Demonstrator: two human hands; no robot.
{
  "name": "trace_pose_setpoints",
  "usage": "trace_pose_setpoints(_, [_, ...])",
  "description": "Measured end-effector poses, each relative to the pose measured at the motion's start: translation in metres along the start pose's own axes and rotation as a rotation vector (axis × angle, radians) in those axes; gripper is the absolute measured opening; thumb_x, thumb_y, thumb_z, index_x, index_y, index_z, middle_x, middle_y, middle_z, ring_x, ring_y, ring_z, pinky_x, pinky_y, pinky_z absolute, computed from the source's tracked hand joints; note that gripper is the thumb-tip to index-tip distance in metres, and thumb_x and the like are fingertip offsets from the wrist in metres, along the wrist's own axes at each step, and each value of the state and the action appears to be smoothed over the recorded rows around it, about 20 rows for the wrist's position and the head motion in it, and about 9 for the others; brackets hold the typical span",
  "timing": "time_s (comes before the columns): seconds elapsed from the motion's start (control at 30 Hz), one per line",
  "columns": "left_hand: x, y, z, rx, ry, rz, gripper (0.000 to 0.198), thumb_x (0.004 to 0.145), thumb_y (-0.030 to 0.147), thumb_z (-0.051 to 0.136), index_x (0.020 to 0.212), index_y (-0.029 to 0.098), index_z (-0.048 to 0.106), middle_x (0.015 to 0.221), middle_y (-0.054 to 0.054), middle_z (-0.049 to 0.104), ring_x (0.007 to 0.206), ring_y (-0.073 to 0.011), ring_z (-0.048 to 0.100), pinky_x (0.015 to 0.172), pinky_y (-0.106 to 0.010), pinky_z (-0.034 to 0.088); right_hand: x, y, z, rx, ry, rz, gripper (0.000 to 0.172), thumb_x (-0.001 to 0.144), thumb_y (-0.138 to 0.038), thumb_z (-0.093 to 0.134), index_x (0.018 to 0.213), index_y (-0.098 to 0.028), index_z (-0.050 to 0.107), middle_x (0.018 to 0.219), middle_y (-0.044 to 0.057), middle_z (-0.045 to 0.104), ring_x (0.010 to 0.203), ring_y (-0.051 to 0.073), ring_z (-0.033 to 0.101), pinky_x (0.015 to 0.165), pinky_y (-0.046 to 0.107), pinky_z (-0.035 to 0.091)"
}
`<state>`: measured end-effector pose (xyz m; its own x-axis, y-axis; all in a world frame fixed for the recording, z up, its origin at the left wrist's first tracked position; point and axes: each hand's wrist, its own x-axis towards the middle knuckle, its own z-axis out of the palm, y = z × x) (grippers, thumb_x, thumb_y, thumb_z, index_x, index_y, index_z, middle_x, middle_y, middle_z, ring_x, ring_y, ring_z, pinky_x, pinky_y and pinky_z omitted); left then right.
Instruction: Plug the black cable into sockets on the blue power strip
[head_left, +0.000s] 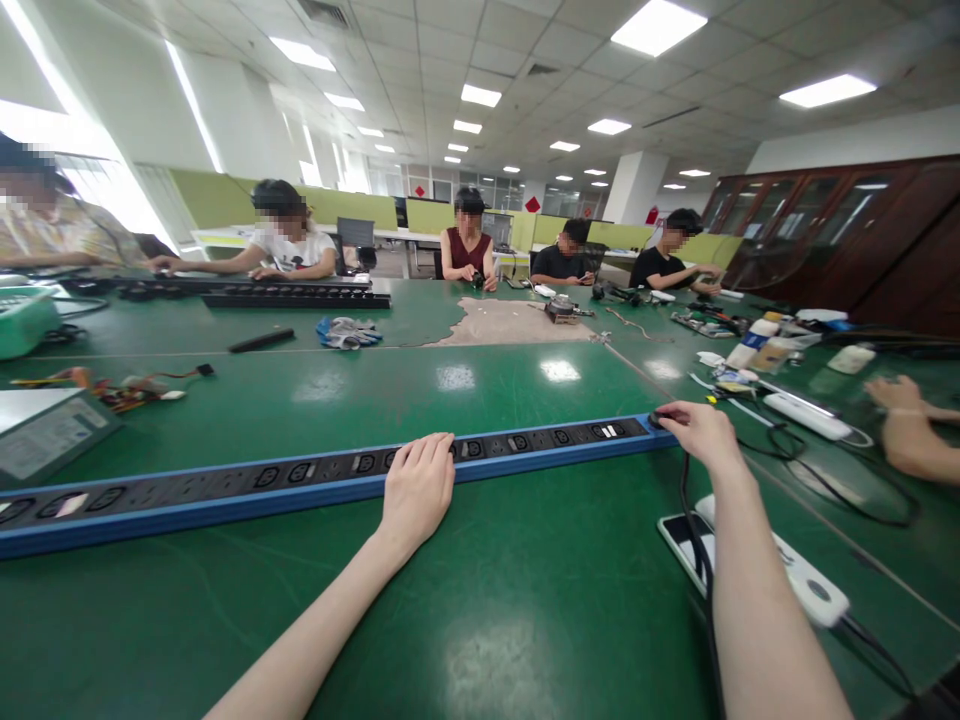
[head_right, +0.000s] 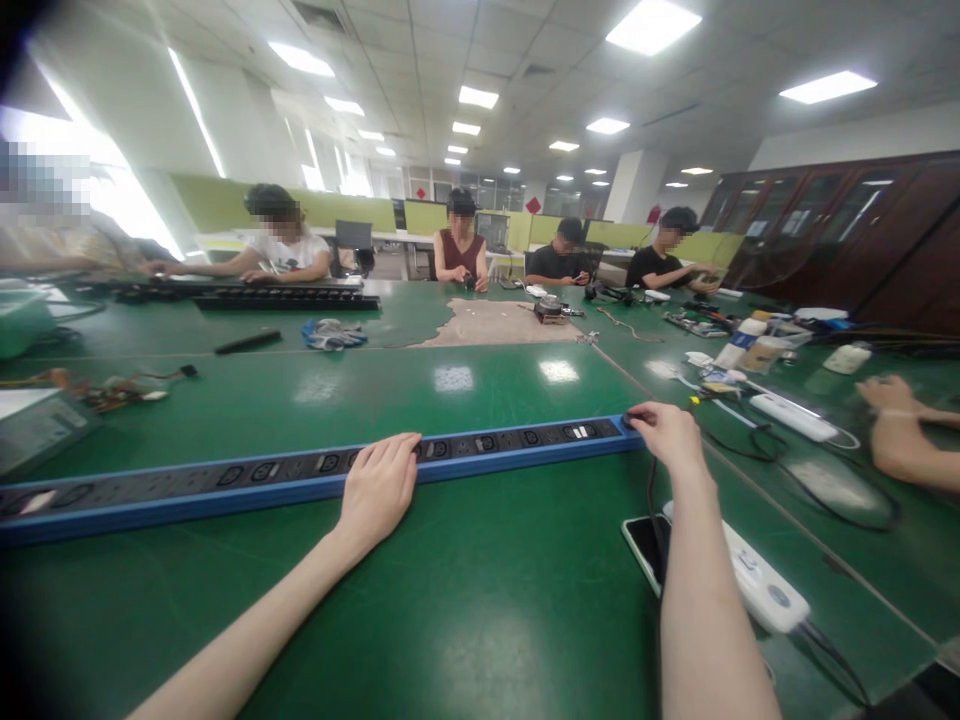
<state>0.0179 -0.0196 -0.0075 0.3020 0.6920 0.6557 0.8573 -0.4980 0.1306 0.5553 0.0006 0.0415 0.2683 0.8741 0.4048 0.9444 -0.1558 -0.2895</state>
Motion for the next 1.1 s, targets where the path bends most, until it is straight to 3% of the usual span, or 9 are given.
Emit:
trace_pose_setpoints(0.23, [0.000,0.001,0.001,-0.006,0.012,-0.002,0.037,0.102,0.023,0.042,0.134,0.020,0.060,0.135,-0.011,0.066,0.125,-0.0285,0.060,0.109,-0.048,0.040,0.000,0.000,0.010,0.002,0.012,0.035,0.028,0.081,-0.042,0.067,0.102,-0.028,0.080,0.090,0.004,0.079,0.085,0.023,0.074,0.070,0.031,0.052])
trace_pose_setpoints(0.53, [0.001,0.000,0.001,0.005,0.002,-0.008,0.038,0.101,0.023,0.042,0.135,0.021,0.061,0.136,-0.011,0.066,0.126,-0.0282,0.060,0.110,-0.047,0.041,0.019,-0.002,-0.003,-0.174,-0.097,-0.032,0.024,0.075,-0.041,0.073,0.095,-0.030,0.080,0.089,0.002,0.078,0.080,0.022,0.071,0.064,0.029,0.047])
trace_pose_setpoints(1.1, [0.000,0.000,-0.001,-0.018,0.029,0.005,0.040,0.101,0.023,0.041,0.135,0.021,0.060,0.134,-0.012,0.067,0.125,-0.0287,0.060,0.109,-0.048,0.041,0.013,-0.012,-0.008,-0.170,-0.089,-0.040,0.022,0.075,-0.040,0.071,0.092,-0.029,0.079,0.088,0.003,0.077,0.078,0.021,0.070,0.060,0.027,0.044])
